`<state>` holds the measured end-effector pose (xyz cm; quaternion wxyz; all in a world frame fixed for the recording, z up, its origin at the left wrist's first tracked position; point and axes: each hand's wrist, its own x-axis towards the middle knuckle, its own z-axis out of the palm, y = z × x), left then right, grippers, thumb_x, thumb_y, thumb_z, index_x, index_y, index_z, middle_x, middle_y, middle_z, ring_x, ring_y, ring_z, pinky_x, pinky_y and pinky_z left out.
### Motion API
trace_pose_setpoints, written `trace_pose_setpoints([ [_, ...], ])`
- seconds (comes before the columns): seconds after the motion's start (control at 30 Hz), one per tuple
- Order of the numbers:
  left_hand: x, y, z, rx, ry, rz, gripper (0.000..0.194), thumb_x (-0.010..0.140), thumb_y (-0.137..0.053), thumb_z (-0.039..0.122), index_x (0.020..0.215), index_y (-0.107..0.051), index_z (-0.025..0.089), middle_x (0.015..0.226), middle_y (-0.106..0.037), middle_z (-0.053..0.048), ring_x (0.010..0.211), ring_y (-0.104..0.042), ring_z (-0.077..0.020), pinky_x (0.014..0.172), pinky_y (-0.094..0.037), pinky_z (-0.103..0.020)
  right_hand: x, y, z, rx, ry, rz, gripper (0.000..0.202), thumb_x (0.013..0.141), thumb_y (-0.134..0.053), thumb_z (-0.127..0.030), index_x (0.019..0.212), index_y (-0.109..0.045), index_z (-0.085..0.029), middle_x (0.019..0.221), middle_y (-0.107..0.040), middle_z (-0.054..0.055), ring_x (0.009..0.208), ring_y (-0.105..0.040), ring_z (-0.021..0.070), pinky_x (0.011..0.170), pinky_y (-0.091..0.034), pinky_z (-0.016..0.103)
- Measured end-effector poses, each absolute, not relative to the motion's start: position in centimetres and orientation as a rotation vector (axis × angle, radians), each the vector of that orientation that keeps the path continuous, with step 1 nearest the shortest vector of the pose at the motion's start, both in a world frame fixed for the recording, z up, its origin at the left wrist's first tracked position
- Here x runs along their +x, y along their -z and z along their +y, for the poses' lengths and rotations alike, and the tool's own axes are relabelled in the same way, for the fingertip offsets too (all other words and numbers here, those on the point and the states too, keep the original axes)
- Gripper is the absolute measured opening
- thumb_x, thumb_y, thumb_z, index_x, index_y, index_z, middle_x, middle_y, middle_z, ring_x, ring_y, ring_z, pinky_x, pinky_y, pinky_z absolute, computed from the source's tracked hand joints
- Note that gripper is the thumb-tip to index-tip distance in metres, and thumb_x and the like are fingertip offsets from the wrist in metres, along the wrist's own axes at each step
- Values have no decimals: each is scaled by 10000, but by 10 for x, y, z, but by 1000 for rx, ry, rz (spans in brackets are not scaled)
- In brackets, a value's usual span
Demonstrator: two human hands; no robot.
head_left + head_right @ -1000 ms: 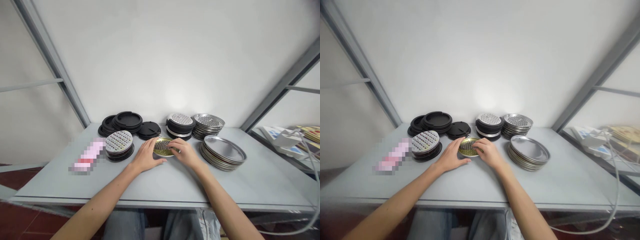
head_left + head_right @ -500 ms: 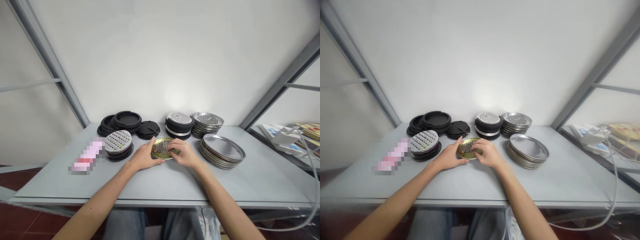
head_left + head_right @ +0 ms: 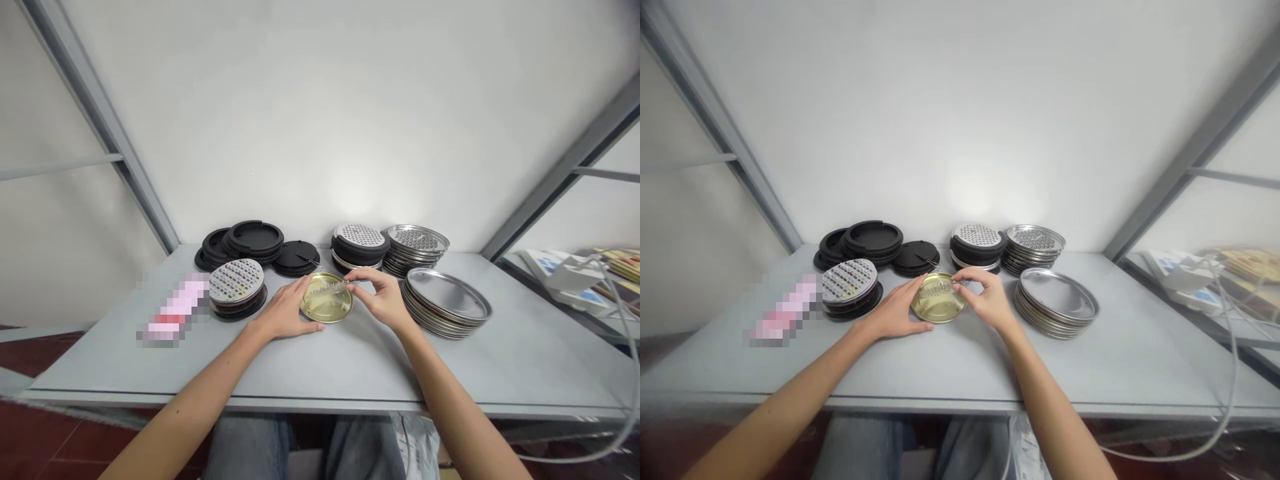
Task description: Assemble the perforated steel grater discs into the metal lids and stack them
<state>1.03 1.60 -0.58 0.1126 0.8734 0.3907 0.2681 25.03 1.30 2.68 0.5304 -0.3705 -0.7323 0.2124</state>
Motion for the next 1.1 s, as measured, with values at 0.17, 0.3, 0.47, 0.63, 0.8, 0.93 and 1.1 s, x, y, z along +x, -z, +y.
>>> trace_pose_setpoints([
  [0.17, 18, -1, 13, 2460, -1111, 1150, 631, 845, -607, 384, 1388, -348, 194, 1372, -475, -130, 1252, -473, -258, 1039, -405, -424, 253, -27, 18, -867, -748, -1452, 158, 728, -726, -307, 833, -679, -198, 848, -690, 37, 792, -624, 181, 748, -500, 329],
  [0.3, 20, -4, 12, 2412, -1402, 1109, 348, 903, -538, 282, 1236, -476, 202, 1151, -600, -85, 1023, -591, -190, 894, -487, -347, 253, -24, 22, -861, -899, -1320, 214, 709, -739, -341, 836, -663, -188, 842, -679, 36, 777, -624, 173, 737, -509, 324],
  [0.47, 19, -1, 13, 2444, -1594, 1069, 116, 912, -526, 227, 1008, -576, 185, 878, -651, -33, 816, -616, -149, 771, -492, -297, 252, -19, 25, -857, -962, -1319, 239, 705, -746, -353, 860, -665, -189, 866, -681, 39, 801, -624, 171, 772, -511, 330],
  [0.63, 22, -4, 11, 2428, -1736, 1059, 124, 899, -548, 219, 968, -649, 195, 809, -676, -29, 739, -624, -143, 707, -501, -287, 255, -16, 28, -874, -931, -1393, 266, 733, -714, -392, 899, -665, -190, 940, -687, 58, 881, -629, 197, 840, -507, 371],
  [0.8, 16, -33, -1, 2481, -2009, 1027, 229, 848, -614, 143, 1053, -677, 224, 778, -636, -14, 700, -603, -129, 658, -511, -272, 259, -12, 32, -893, -865, -1380, 290, 785, -655, -418, 978, -676, -202, 1036, -687, 65, 981, -622, 211, 845, -499, 356],
  [0.93, -14, -66, -11, 2600, -2205, 1024, 339, 802, -654, 85, 1092, -670, 259, 803, -623, -2, 716, -612, -130, 652, -526, -272, 260, -12, 34, -926, -855, -1366, 304, 806, -622, -440, 972, -686, -193, 1011, -696, 75, 939, -635, 204, 771, -507, 323],
  [1.1, -83, -78, -22, 2873, -2261, 1257, 342, 773, -684, 115, 1065, -685, 294, 862, -657, -23, 755, -644, -176, 689, -556, -339, 258, -10, 36, -1044, -839, -1341, 372, 767, -633, -499, 888, -698, -154, 902, -713, 90, 789, -648, 192, 685, -510, 318],
])
